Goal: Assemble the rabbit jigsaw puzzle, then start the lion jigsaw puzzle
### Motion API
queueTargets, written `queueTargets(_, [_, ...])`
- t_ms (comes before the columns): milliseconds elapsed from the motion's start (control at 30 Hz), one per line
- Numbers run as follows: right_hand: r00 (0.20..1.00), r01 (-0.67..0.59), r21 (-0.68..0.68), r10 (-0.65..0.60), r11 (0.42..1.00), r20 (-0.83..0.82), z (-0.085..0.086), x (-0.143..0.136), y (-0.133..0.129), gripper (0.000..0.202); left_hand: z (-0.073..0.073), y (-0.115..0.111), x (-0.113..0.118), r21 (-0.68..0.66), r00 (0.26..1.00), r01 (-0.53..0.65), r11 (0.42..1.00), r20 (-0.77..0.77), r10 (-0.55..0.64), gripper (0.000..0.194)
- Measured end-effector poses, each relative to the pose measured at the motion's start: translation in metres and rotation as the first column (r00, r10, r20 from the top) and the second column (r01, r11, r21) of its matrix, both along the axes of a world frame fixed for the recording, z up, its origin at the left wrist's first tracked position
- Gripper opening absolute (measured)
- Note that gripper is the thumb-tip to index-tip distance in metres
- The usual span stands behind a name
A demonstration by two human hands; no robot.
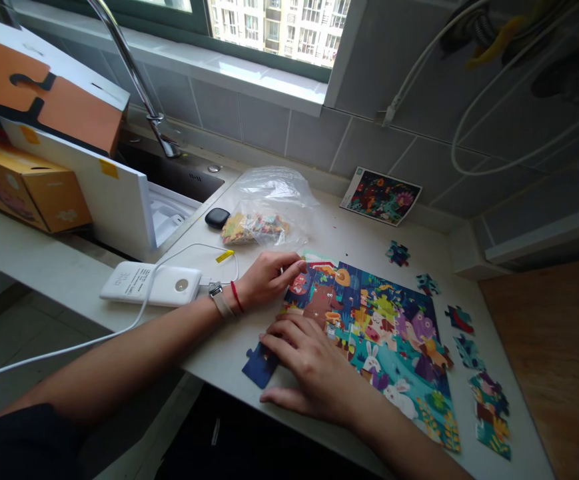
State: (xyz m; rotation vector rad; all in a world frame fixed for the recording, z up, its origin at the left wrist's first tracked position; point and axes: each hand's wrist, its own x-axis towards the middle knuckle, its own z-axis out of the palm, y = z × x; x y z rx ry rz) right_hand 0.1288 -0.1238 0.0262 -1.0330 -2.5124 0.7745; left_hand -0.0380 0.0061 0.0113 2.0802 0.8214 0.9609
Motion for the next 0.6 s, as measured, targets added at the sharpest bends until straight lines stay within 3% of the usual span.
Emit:
queueTargets(367, [0.998,0.000,0.008,0.000,1.000,0.069,-0.0034,-0.0088,0.0002,0.061,-0.0054,-0.0011,0.0019,0.016,0.996,0.052,0.999,-0.072,-0.051,0.045])
queueTargets(600, [0.999,0.050,0.066,-0.050,0.997,-0.005,-0.0083,-0.0098,-0.0007,0.055,-0.0027,-0.0007,0.0012,0.021,0.996,0.058,0.998,-0.067,-0.056,0.044])
